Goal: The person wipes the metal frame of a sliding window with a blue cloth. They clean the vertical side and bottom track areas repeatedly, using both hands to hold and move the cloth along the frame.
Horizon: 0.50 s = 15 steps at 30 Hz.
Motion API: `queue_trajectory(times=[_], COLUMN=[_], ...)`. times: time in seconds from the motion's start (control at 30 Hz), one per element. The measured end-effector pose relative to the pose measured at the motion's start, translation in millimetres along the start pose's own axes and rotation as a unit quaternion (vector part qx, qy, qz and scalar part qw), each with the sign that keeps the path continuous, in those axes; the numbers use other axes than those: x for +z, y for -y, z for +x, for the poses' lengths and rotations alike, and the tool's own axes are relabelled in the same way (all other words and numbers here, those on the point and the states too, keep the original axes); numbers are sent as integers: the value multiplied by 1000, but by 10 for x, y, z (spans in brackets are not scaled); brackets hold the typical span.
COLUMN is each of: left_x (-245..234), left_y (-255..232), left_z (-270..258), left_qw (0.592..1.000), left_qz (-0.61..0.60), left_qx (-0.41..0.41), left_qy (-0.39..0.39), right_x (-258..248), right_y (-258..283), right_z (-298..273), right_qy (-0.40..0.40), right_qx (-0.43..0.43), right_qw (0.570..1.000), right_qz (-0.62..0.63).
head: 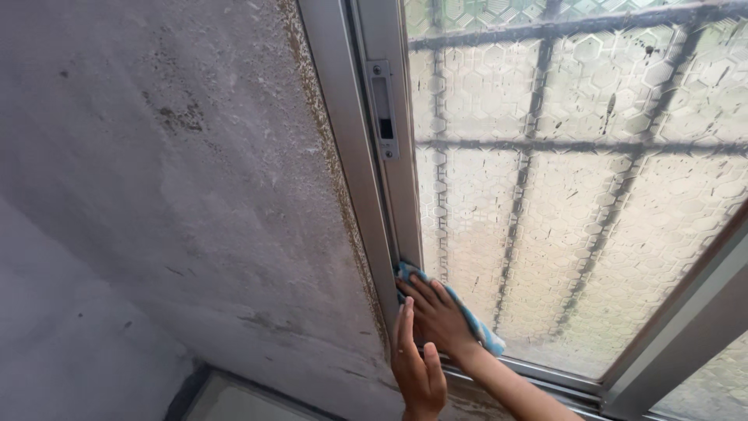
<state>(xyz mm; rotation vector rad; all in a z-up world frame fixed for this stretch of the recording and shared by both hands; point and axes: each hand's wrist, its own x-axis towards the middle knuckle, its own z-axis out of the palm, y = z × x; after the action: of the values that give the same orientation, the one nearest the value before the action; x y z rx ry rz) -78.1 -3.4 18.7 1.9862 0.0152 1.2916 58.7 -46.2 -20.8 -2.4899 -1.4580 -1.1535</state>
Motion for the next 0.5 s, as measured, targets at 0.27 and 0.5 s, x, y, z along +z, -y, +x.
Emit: queue_trajectory(times=[0.27, 0.5], left_x=[45, 198], left_y=[-598, -629], left_z=[593, 762], left_qw=[1000, 996], left_qz=[-18, 87], left_qx=[14, 1], left_qy=[3, 13], right_x=[-1310, -1576], right_y=[-224, -172], right_z=[776, 759], right_qy=[-107, -51], right_qx=[46, 41], right_qw=[991, 993], right_qz=[-59, -93])
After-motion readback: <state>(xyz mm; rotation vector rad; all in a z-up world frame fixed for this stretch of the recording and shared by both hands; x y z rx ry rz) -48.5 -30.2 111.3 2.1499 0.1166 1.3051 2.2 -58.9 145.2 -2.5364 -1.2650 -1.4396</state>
